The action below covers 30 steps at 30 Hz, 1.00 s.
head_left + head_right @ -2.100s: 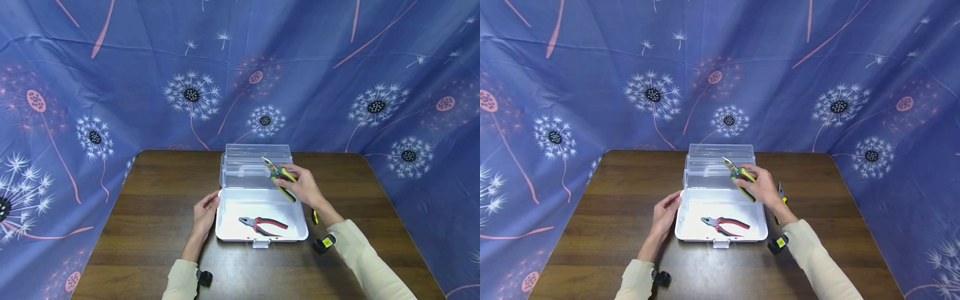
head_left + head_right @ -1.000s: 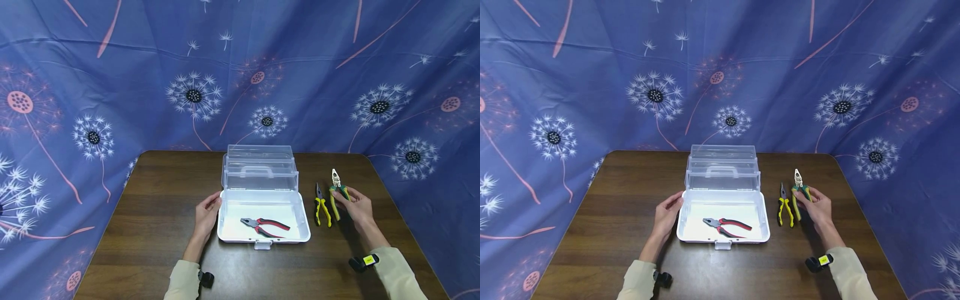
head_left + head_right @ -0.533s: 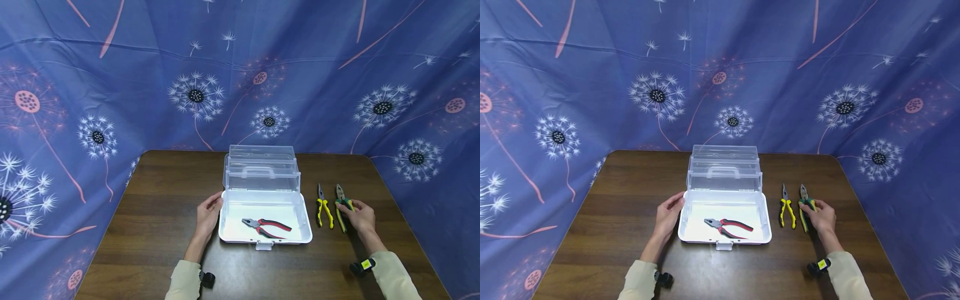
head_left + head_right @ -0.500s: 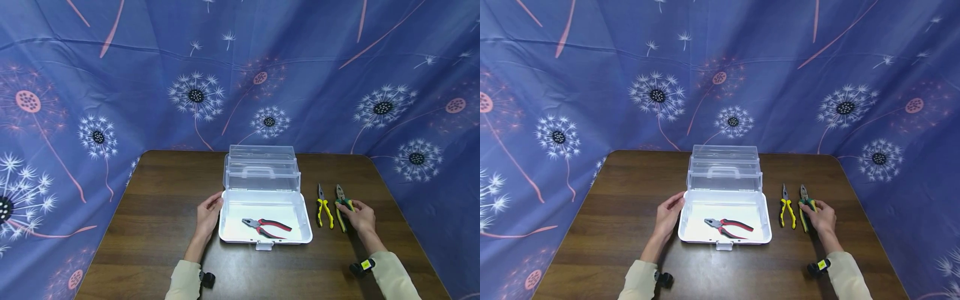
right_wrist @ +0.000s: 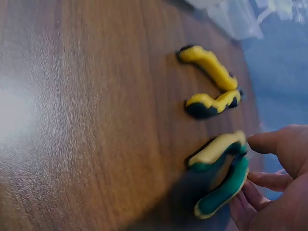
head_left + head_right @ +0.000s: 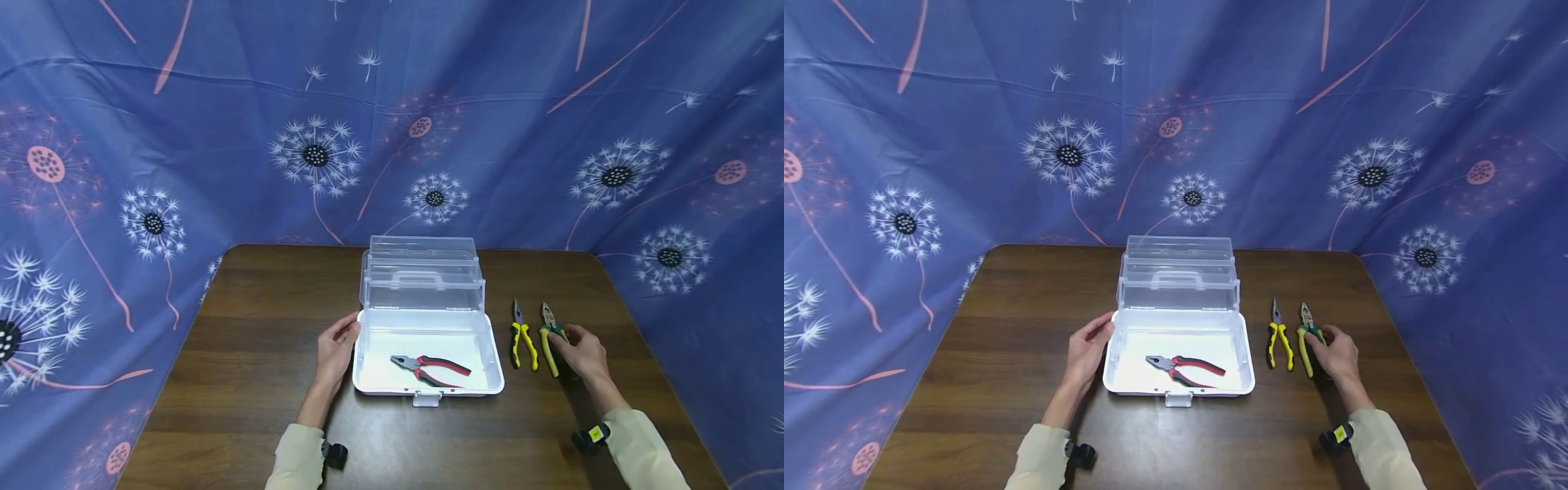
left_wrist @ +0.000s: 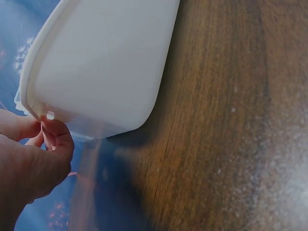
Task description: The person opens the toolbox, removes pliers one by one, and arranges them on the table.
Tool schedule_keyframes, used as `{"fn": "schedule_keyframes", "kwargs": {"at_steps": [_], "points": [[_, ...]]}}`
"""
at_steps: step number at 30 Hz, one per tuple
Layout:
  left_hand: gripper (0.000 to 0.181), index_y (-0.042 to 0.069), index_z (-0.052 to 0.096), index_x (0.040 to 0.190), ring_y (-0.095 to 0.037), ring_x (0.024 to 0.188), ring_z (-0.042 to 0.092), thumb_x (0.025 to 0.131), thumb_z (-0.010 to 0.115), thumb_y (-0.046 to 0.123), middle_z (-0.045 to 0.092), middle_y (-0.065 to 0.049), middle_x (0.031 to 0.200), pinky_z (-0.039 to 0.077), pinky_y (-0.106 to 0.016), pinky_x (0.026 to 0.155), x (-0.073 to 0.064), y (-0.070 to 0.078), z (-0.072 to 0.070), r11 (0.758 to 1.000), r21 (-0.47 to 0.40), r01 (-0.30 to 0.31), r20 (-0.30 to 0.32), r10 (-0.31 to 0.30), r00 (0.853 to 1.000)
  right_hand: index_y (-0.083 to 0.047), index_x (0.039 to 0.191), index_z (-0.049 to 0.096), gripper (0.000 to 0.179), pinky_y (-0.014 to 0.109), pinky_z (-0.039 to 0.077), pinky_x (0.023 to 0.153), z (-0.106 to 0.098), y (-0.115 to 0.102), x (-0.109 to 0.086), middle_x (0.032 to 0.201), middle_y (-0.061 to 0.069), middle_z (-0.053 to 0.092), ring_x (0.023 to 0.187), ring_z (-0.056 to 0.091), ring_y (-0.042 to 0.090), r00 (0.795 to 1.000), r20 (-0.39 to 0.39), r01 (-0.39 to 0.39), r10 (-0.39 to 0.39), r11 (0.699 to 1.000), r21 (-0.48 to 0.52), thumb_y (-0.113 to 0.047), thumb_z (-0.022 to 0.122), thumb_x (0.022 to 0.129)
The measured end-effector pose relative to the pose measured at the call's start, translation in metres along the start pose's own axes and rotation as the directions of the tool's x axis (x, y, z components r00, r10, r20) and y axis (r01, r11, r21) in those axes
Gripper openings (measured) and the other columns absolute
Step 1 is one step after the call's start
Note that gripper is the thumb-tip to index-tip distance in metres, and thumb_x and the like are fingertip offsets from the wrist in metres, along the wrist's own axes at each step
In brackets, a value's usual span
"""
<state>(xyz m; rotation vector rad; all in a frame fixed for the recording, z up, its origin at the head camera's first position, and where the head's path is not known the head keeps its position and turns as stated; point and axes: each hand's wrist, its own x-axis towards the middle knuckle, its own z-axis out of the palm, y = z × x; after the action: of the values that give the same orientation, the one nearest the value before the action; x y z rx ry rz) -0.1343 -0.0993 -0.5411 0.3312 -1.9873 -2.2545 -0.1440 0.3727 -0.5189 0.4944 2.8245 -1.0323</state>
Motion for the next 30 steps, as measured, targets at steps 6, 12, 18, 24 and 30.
{"fn": "schedule_keyframes", "kwargs": {"at_steps": [6,12,18,24,30], "points": [[0.032,-0.01,0.065,0.13,-0.006,0.098,0.065,0.1,0.063,0.002,0.068,-0.025,0.122,0.051,-0.015,0.085,0.003,-0.001,-0.002,1.0,0.002,0.017,-0.006,-0.017,1.0,0.007,0.137,0.055,0.053,0.055,0.047,0.092,0.002,-0.024,-0.014,0.129,0.032,0.061,0.116,0.058,0.047,0.985,-0.098,0.145,-0.142,0.989,0.033,-0.032,0.063,0.103],[0.031,-0.009,0.066,0.129,-0.006,0.097,0.065,0.1,0.064,0.0,0.069,-0.024,0.123,0.052,-0.015,0.084,0.003,-0.001,-0.002,1.0,0.011,0.018,-0.017,-0.018,1.0,0.003,0.13,0.063,0.041,0.046,0.052,0.089,0.01,-0.05,-0.028,0.124,0.026,0.067,0.113,0.064,0.042,0.951,-0.159,0.277,-0.266,0.96,0.05,-0.028,0.065,0.103],[0.032,-0.008,0.065,0.131,-0.007,0.1,0.065,0.101,0.063,0.003,0.067,-0.024,0.126,0.051,-0.015,0.085,0.002,0.0,-0.003,0.999,0.019,0.029,-0.015,-0.029,0.999,0.001,0.12,0.068,0.029,0.028,0.051,0.083,0.023,-0.075,-0.041,0.114,0.019,0.072,0.104,0.067,0.033,0.903,-0.199,0.403,-0.381,0.912,0.081,-0.02,0.07,0.1],[0.032,-0.007,0.065,0.132,-0.007,0.1,0.064,0.101,0.063,0.004,0.067,-0.024,0.126,0.051,-0.014,0.085,0.002,-0.001,-0.003,0.999,0.025,0.034,-0.015,-0.034,0.999,-0.001,0.114,0.07,0.023,0.022,0.052,0.075,0.037,-0.1,-0.061,0.102,0.009,0.072,0.09,0.066,0.02,0.854,-0.161,0.513,-0.495,0.853,0.097,-0.014,0.075,0.095],[0.032,-0.008,0.065,0.131,-0.007,0.098,0.065,0.101,0.063,0.003,0.068,-0.023,0.124,0.051,-0.015,0.084,0.0,0.0,-0.001,0.999,0.011,0.036,-0.012,-0.036,0.999,-0.003,0.113,0.07,0.023,0.031,0.058,0.075,0.054,-0.116,-0.08,0.099,0.0,0.07,0.086,0.064,0.013,0.807,-0.062,0.59,-0.587,0.799,0.117,-0.009,0.078,0.092]]}}
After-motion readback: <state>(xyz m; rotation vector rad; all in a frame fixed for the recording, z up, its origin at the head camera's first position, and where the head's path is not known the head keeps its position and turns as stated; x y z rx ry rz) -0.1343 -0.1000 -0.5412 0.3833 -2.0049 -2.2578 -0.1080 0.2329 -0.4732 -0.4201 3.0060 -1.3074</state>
